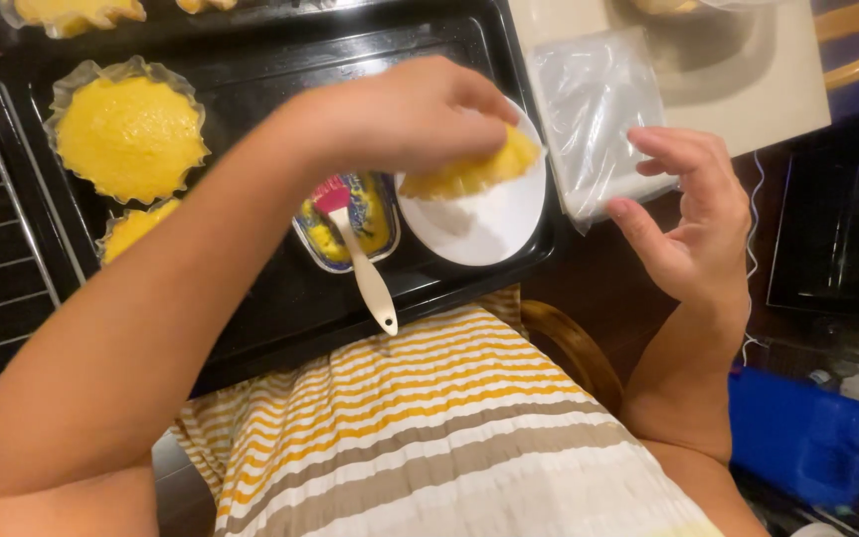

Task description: Brushing mamon (sponge cakes) with melted butter and dipping them into a bowl of sugar.

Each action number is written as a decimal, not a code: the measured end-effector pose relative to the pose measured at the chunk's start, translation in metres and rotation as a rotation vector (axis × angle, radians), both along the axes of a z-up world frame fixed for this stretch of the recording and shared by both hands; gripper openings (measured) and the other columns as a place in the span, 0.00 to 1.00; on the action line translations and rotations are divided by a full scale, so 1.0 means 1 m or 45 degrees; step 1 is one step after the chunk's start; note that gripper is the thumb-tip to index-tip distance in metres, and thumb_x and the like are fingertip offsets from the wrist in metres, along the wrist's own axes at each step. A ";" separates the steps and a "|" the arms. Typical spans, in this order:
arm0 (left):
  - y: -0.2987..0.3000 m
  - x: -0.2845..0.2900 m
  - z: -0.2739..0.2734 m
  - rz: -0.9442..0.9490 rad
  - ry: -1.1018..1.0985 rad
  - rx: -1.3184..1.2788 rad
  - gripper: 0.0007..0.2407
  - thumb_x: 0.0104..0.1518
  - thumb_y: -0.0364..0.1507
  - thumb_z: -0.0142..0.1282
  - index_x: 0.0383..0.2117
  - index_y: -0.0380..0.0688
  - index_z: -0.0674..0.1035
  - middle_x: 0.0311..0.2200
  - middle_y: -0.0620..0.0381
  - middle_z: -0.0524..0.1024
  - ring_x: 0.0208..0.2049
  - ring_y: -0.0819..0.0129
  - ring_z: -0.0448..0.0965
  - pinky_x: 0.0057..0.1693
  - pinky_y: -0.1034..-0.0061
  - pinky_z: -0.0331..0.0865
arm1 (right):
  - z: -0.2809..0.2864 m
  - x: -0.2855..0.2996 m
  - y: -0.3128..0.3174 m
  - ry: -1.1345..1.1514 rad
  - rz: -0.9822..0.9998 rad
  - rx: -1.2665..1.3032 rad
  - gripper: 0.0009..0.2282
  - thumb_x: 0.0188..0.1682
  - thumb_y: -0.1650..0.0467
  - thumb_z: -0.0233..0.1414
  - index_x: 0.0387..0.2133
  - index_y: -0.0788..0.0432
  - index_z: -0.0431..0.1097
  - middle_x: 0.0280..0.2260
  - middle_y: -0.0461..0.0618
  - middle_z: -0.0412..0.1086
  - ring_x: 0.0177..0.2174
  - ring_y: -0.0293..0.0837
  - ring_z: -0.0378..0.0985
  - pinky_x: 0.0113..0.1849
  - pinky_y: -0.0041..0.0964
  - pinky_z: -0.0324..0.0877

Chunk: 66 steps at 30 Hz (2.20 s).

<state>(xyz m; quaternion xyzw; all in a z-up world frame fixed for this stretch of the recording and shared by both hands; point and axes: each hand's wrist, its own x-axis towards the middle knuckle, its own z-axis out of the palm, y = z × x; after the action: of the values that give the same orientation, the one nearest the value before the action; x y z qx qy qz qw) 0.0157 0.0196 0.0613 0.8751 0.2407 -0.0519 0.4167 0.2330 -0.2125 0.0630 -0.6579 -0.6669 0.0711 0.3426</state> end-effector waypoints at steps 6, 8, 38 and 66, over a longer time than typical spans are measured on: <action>0.014 -0.022 -0.031 0.228 -0.500 -1.381 0.19 0.57 0.31 0.49 0.54 0.37 0.79 0.49 0.53 0.80 0.51 0.67 0.80 0.59 0.69 0.73 | 0.002 -0.009 0.010 0.064 0.037 -0.020 0.21 0.52 0.76 0.65 0.57 0.64 0.68 0.54 0.57 0.69 0.47 0.44 0.74 0.50 0.33 0.72; 0.009 -0.028 -0.037 0.316 -0.632 -1.798 0.18 0.63 0.29 0.41 0.56 0.32 0.73 0.52 0.47 0.79 0.52 0.63 0.81 0.61 0.65 0.74 | 0.004 -0.013 0.015 0.041 0.125 -0.024 0.27 0.48 0.74 0.67 0.60 0.63 0.66 0.55 0.57 0.68 0.48 0.46 0.74 0.51 0.35 0.72; -0.065 -0.014 -0.055 0.784 -0.539 -2.043 0.15 0.62 0.34 0.44 0.47 0.34 0.74 0.44 0.43 0.74 0.42 0.52 0.79 0.46 0.53 0.77 | -0.004 -0.034 0.071 -0.117 0.487 -0.440 0.63 0.22 0.58 0.74 0.71 0.65 0.39 0.57 0.66 0.65 0.58 0.61 0.67 0.60 0.52 0.58; -0.086 -0.055 -0.046 0.765 -0.984 -1.906 0.18 0.62 0.30 0.42 0.58 0.44 0.72 0.49 0.54 0.74 0.48 0.66 0.75 0.51 0.64 0.74 | 0.024 -0.077 0.077 -0.090 0.544 -0.299 0.57 0.25 0.62 0.74 0.69 0.65 0.46 0.62 0.63 0.61 0.62 0.57 0.64 0.63 0.48 0.59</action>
<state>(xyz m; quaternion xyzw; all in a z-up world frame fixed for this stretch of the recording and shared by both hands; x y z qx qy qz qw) -0.0397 -0.0661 0.0148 0.2305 0.2057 0.2144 0.9266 0.1556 -0.1351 0.0868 -0.5394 -0.7895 0.1958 0.2175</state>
